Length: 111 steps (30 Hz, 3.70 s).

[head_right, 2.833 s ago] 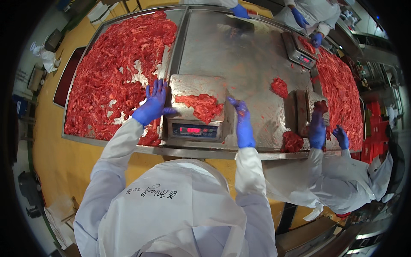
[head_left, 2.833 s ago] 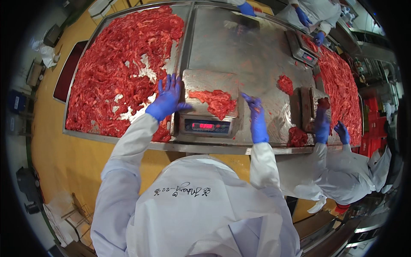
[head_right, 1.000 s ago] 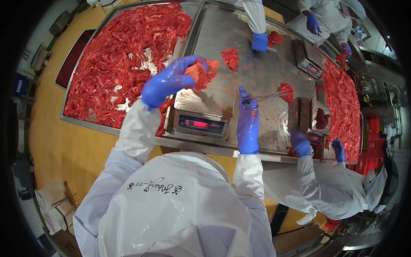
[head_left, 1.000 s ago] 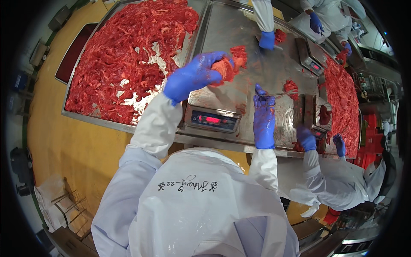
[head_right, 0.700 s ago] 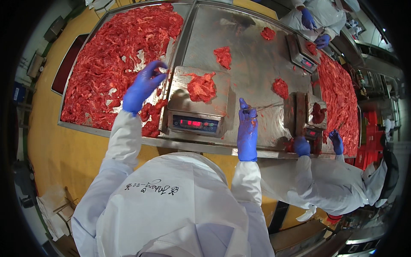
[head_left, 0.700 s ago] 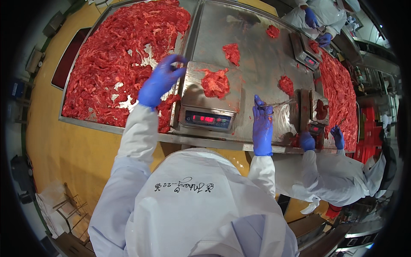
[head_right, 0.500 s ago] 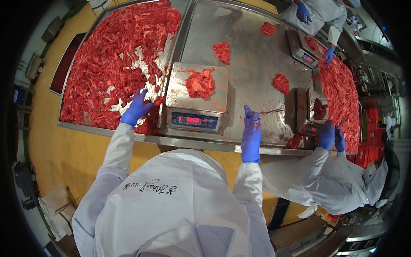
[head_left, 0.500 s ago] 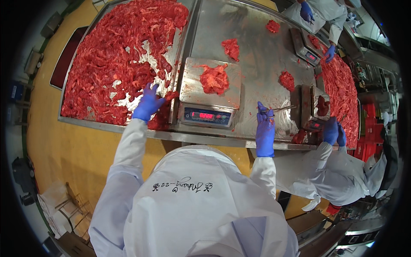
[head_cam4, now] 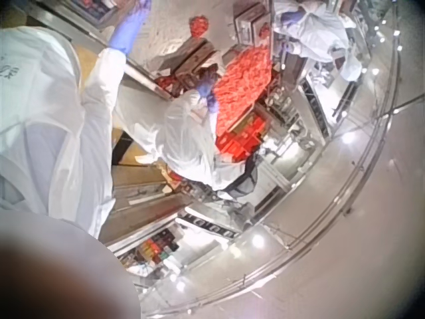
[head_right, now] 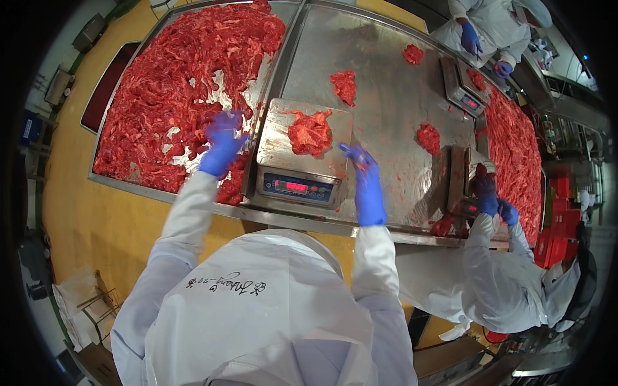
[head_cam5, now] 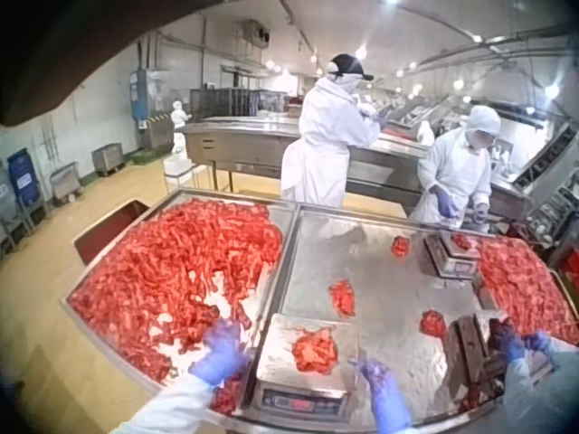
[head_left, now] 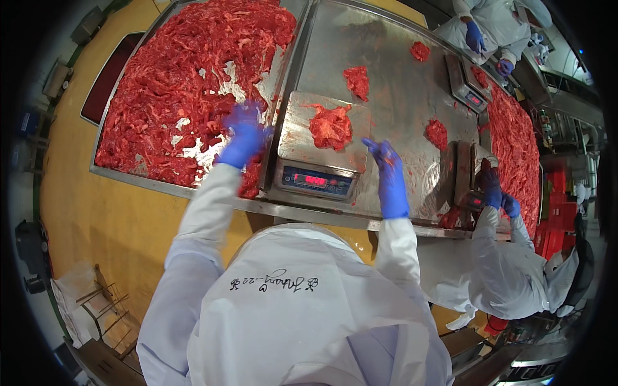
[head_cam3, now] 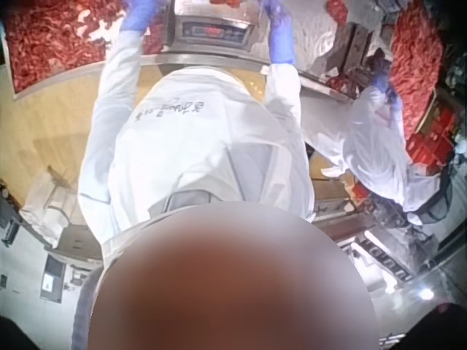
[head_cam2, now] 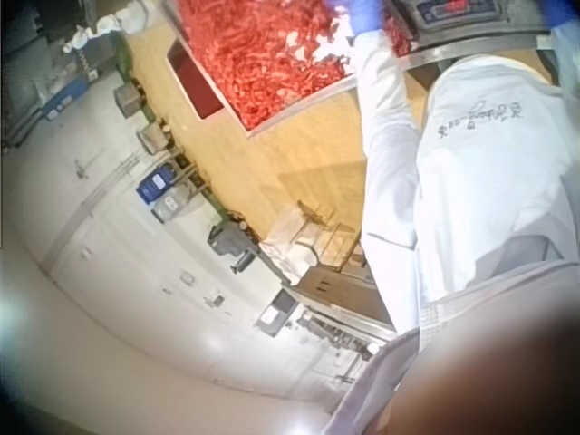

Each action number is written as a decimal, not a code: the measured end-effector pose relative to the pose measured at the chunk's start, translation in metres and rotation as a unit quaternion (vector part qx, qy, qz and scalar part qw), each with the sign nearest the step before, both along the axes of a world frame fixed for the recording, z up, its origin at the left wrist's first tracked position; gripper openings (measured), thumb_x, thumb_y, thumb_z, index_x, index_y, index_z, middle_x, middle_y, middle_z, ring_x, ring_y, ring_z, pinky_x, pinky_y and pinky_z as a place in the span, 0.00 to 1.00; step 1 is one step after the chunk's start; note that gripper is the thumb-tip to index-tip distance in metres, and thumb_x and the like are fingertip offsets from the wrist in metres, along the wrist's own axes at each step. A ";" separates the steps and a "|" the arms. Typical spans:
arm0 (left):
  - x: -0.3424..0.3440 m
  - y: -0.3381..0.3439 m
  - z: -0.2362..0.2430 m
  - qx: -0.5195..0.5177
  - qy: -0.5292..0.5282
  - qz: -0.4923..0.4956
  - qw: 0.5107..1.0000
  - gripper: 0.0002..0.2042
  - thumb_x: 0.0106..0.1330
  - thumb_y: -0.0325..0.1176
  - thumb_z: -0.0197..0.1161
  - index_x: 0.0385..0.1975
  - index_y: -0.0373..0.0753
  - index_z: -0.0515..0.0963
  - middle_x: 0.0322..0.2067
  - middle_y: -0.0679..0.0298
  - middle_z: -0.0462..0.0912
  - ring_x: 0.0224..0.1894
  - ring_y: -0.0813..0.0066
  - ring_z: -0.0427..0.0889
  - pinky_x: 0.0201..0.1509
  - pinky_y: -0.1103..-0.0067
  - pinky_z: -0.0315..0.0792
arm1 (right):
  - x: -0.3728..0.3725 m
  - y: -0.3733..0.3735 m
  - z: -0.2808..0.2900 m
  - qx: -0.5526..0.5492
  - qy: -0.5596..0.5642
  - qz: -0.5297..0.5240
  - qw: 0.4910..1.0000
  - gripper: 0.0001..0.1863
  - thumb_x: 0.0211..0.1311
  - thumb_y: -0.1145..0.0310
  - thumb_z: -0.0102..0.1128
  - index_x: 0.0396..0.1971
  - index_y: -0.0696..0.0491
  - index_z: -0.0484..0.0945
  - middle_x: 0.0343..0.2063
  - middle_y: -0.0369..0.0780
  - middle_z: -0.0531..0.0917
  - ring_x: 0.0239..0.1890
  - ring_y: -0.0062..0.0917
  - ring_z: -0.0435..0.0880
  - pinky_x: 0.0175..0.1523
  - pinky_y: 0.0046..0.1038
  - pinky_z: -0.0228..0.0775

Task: The person uses scissors to cut pieces of raw red meat on a digital scale. They repeatedly pick up meat, cut it into smaller portions, and place the pieces back onto the scale or a tray.

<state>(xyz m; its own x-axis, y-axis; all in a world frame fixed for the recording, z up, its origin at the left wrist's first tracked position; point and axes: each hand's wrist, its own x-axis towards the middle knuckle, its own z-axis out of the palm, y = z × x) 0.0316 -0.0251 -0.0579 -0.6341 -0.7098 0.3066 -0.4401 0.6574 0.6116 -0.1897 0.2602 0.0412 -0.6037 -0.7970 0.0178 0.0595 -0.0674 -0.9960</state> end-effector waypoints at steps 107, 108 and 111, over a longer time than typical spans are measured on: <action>0.006 -0.108 -0.039 0.181 -0.247 0.045 0.951 0.21 0.51 0.35 0.67 0.47 0.41 0.78 0.43 0.51 0.83 0.47 0.53 0.81 0.50 0.67 0.76 | 0.044 -0.044 0.045 0.097 0.007 0.033 0.995 0.27 0.72 0.55 0.45 0.64 0.54 0.62 0.68 0.40 0.58 0.73 0.29 0.47 0.73 0.29 0.36; 0.003 -0.082 -0.042 0.122 -0.282 0.026 0.951 0.20 0.51 0.34 0.66 0.46 0.41 0.79 0.43 0.51 0.83 0.47 0.53 0.81 0.51 0.67 0.76 | 0.049 -0.041 0.047 0.111 0.034 0.035 0.993 0.26 0.72 0.55 0.45 0.64 0.54 0.63 0.67 0.41 0.59 0.73 0.29 0.48 0.73 0.29 0.36; -0.002 -0.087 -0.012 0.120 -0.288 0.012 0.950 0.18 0.53 0.33 0.64 0.46 0.40 0.79 0.42 0.50 0.83 0.46 0.53 0.82 0.50 0.68 0.76 | 0.052 -0.032 0.051 0.113 0.080 0.081 0.987 0.28 0.72 0.52 0.45 0.64 0.54 0.64 0.67 0.42 0.60 0.72 0.29 0.50 0.74 0.29 0.36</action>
<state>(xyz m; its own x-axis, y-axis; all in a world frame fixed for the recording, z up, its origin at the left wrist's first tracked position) 0.0298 -0.1125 -0.0703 -0.6299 -0.7321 -0.2594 -0.7608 0.5146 0.3955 -0.1374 0.2287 0.0922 -0.4720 -0.8774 -0.0863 -0.1087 0.1550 -0.9819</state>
